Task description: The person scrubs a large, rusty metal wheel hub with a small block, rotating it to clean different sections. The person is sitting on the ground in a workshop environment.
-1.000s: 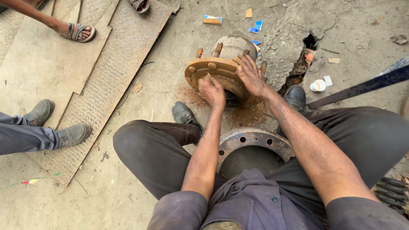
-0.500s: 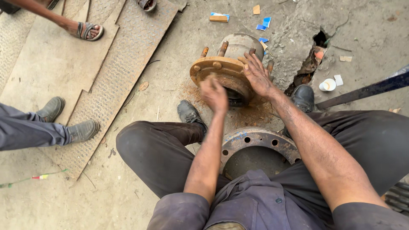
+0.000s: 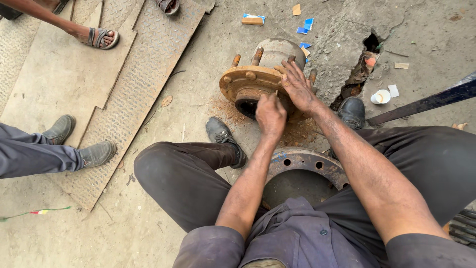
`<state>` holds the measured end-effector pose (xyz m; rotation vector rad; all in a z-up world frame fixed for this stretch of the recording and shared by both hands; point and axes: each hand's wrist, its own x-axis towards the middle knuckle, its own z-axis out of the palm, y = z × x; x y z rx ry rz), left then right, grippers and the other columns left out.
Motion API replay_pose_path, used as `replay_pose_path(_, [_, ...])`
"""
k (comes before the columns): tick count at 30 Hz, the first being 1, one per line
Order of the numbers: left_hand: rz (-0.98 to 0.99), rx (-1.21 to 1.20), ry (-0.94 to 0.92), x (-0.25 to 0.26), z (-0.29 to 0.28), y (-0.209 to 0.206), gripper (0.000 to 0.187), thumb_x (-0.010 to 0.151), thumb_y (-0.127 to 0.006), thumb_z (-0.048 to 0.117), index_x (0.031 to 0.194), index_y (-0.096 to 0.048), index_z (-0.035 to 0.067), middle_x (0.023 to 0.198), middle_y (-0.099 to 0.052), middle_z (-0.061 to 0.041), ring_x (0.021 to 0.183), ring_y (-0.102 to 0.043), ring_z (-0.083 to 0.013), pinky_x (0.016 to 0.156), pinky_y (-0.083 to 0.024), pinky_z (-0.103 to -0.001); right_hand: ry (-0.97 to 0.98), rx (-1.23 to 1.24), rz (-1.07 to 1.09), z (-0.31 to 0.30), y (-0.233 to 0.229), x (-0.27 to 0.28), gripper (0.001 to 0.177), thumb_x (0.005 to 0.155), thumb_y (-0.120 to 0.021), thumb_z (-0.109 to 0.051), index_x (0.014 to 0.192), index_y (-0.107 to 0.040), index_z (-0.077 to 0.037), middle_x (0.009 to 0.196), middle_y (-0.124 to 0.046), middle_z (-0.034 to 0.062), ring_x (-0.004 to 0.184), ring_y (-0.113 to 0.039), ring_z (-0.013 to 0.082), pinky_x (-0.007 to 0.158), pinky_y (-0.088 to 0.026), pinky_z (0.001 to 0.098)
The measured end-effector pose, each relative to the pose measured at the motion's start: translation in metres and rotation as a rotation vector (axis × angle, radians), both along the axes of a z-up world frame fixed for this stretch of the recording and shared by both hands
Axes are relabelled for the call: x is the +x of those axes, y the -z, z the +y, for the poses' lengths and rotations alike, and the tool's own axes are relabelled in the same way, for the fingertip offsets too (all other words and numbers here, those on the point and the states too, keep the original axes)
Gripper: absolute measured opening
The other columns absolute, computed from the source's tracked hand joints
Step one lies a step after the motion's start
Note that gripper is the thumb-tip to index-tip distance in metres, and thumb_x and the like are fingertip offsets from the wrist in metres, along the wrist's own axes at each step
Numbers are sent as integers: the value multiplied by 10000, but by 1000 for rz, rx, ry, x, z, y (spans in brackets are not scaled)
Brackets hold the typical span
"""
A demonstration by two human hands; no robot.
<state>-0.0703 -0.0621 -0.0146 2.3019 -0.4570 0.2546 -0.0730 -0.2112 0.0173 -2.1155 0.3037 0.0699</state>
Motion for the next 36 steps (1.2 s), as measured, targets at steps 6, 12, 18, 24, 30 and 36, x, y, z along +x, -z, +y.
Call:
replay_pose_path(6, [62,-71,-326,52,34,1,85,1029,-684,117,1007,-766,106,866,-553,-48,782,-537,-170,694,-477,-327,16,5,-2,-1,3,-1,846,958,-119,-749,1647,-234,-273,1735,-66,33,1597,29,231,1228,18,660])
replay_pose_path(12, [-76,143,-268,59,28,24,249,906,-678,41,1108,-787,136,823,-549,-63,753,-508,-196,598,-459,-341,-9,-25,-17,-1,11,0,839,947,-110,-739,1625,-281,-275,1749,-99,-4,1606,24,234,1232,44,661])
replay_pose_path(18, [-89,148,44,-3,2,22,266,928,-666,-17,1179,-714,61,980,-611,-89,925,-579,-205,737,-526,-312,-22,-40,-78,-3,13,1,824,985,-136,-734,1639,-259,-248,1747,-102,7,1611,22,242,1244,17,666])
replay_pose_path(24, [-153,52,-164,39,31,1,195,985,-666,72,1149,-758,125,924,-609,-75,884,-577,-217,697,-506,-346,-23,-56,-36,-3,7,1,785,979,-142,-719,1613,-314,-289,1754,-122,-10,1617,19,233,1253,10,664])
replay_pose_path(30, [4,170,-174,60,32,13,199,1008,-660,49,1163,-760,126,901,-611,-67,859,-575,-227,670,-529,-356,-16,-30,-56,-1,9,2,809,972,-141,-720,1626,-297,-270,1744,-109,16,1602,13,251,1219,29,692])
replay_pose_path(36, [-237,340,28,12,0,32,425,742,-683,-50,1139,-755,86,1006,-642,-116,923,-600,-225,787,-576,-351,-27,-68,-54,-4,11,2,824,981,-142,-735,1630,-271,-244,1744,-92,25,1601,26,242,1219,20,683])
